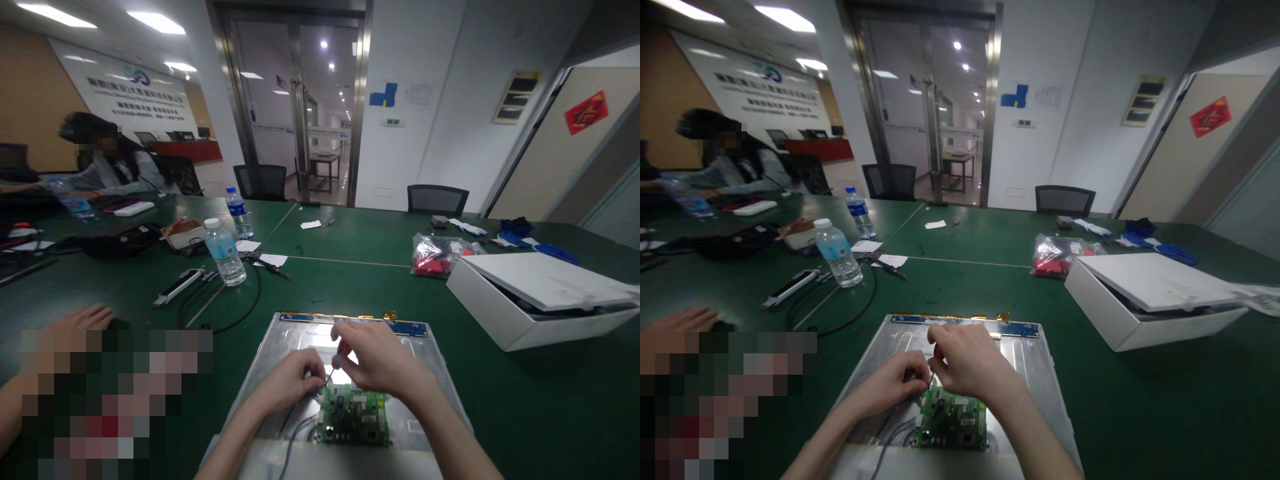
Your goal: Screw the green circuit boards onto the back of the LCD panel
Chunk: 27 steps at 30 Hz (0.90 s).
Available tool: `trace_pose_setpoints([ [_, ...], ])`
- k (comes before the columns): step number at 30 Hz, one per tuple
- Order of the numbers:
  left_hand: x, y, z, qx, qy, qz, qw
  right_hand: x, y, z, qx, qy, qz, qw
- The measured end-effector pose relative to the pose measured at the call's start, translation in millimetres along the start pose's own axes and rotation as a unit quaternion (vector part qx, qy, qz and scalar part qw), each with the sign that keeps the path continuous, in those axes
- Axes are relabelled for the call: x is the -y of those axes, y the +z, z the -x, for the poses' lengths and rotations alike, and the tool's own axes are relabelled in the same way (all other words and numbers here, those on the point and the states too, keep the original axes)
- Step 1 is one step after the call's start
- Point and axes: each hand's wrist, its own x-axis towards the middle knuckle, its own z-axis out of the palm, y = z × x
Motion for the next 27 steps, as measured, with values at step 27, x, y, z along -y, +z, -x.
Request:
trace_pose_setpoints([
  [27, -7.4, -2.6, -0.7, 0.020, 0.006, 0.006, 1.000, 3.9, -1.7, 1.0, -0.008, -0.019, 0.024, 0.999],
])
